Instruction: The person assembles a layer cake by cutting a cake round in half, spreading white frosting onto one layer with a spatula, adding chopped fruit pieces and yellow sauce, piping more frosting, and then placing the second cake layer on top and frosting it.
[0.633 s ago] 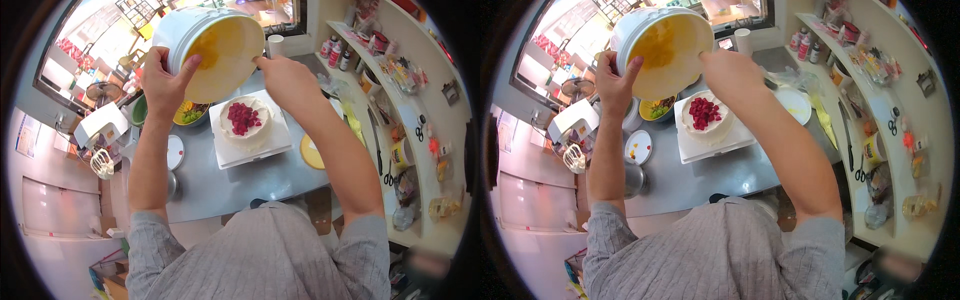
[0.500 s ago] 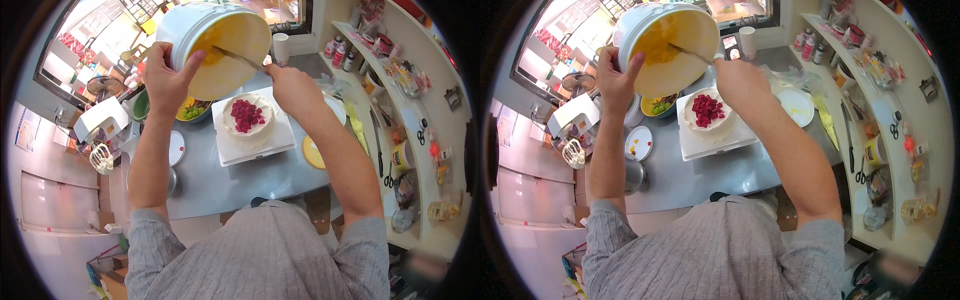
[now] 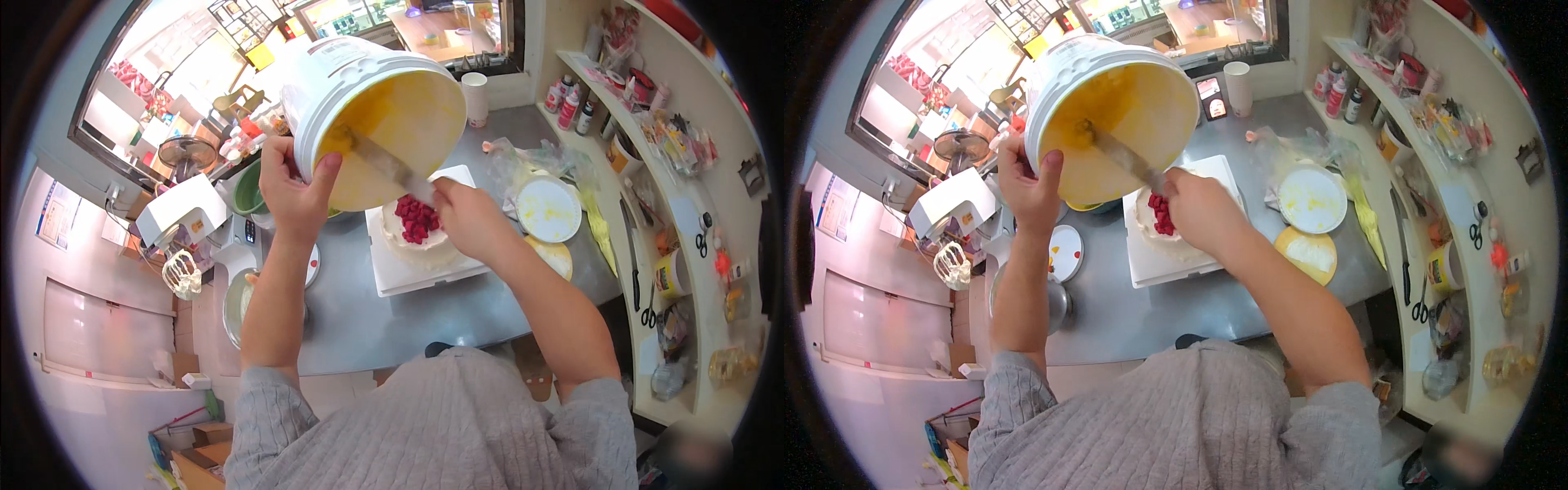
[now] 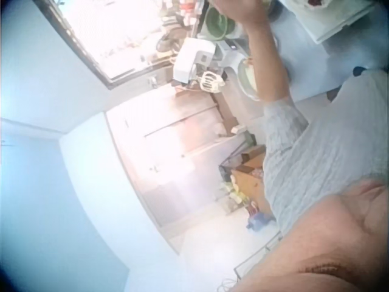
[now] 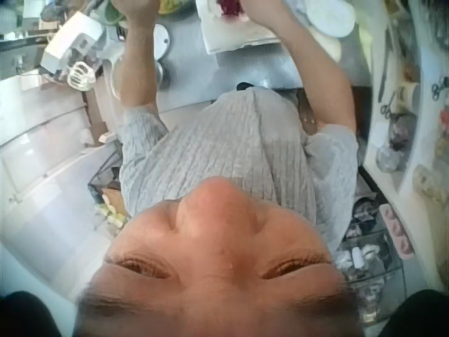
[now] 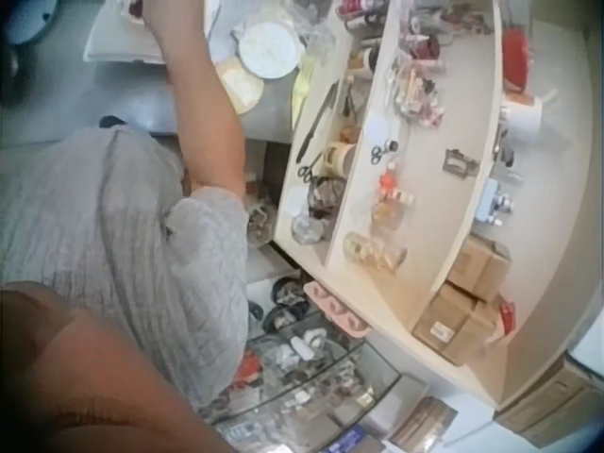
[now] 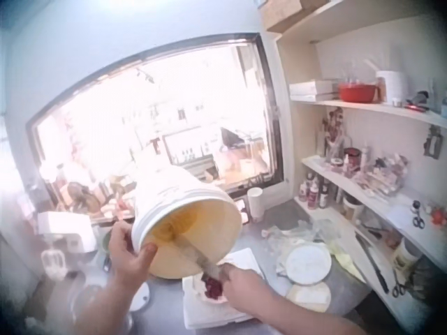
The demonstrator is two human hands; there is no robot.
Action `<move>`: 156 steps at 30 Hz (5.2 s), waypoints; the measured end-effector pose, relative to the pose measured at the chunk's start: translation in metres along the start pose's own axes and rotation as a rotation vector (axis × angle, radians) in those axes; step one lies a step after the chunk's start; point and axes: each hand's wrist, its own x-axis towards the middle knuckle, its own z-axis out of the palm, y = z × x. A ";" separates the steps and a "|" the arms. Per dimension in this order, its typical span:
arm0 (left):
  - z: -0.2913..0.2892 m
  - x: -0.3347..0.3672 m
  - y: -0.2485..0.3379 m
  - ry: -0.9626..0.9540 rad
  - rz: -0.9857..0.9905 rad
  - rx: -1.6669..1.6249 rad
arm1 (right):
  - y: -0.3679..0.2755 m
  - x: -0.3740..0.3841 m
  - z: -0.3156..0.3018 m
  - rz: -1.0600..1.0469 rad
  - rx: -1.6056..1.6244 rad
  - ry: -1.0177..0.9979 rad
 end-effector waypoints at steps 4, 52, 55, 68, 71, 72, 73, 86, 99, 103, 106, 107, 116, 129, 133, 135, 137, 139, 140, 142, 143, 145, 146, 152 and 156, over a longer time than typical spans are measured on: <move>0.002 0.000 0.004 -0.012 0.014 -0.021 | -0.023 0.014 -0.035 0.139 -0.419 -0.071; -0.066 -0.017 -0.040 0.347 -0.297 0.119 | 0.107 -0.094 0.016 0.090 -0.348 -0.028; -0.052 -0.006 -0.033 0.340 -0.292 0.117 | 0.111 -0.095 0.014 0.133 -0.302 -0.037; 0.091 0.063 -0.037 0.155 -0.436 -0.136 | 0.151 -0.117 -0.010 0.796 0.884 -0.429; 0.169 0.078 -0.055 0.030 -0.565 -0.241 | 0.180 -0.147 -0.019 0.789 1.346 -0.656; 0.198 0.080 -0.066 0.007 -0.620 -0.278 | 0.187 -0.159 -0.026 0.787 1.461 -0.679; 0.237 0.081 -0.071 -0.001 -0.713 -0.285 | 0.198 -0.172 -0.034 0.788 1.565 -0.650; 0.563 0.007 -0.263 0.298 -1.225 -0.552 | 0.291 -0.297 -0.116 0.834 1.910 -0.127; 0.461 -0.117 -0.250 -1.685 -0.519 0.353 | 0.352 -0.239 -0.147 1.012 1.645 -0.162; 0.468 -0.131 -0.268 -1.602 -0.843 0.176 | 0.368 -0.221 -0.149 0.930 1.788 -0.149; 0.463 -0.132 -0.261 -1.596 -0.979 0.127 | 0.372 -0.213 -0.150 0.902 1.783 -0.162; 0.461 -0.133 -0.261 -1.537 -0.974 0.107 | 0.374 -0.211 -0.150 0.898 1.769 -0.179; 0.430 -0.075 -0.211 -1.602 -0.943 -0.187 | 0.373 -0.192 -0.159 0.891 1.710 -0.153; 0.500 0.064 -0.187 -1.069 0.346 0.624 | 0.361 -0.175 -0.184 0.732 1.788 -0.133; 0.546 0.035 -0.214 -1.012 0.250 0.639 | 0.349 -0.185 -0.181 0.693 1.802 -0.031; 0.554 0.036 -0.221 -0.997 0.160 0.715 | 0.347 -0.187 -0.180 0.696 1.822 -0.028; 0.546 0.038 -0.223 -0.976 0.061 0.732 | 0.346 -0.184 -0.176 0.709 1.749 -0.034; 0.526 0.036 -0.232 -0.934 -0.051 0.677 | 0.342 -0.179 -0.173 0.740 1.701 -0.053; 0.506 0.041 -0.223 -0.857 -0.017 0.640 | 0.338 -0.174 -0.173 0.755 1.688 -0.048; 0.450 0.061 -0.202 -0.689 0.044 0.585 | 0.329 -0.160 -0.168 0.781 1.595 -0.090; 0.412 0.070 -0.190 -0.594 0.039 0.554 | 0.322 -0.153 -0.165 0.787 1.514 -0.120; 0.321 0.076 -0.169 -0.432 0.071 0.567 | 0.305 -0.138 -0.159 0.790 1.405 -0.169; 0.270 0.075 -0.164 -0.361 0.110 0.625 | 0.308 -0.135 -0.151 0.784 1.269 -0.180; 0.000 -0.091 -0.153 0.119 -0.976 0.136 | 0.227 -0.073 -0.091 0.260 0.613 -0.292; -0.056 -0.233 -0.141 0.369 -1.541 -0.346 | 0.158 -0.052 -0.041 -0.188 -0.082 -0.273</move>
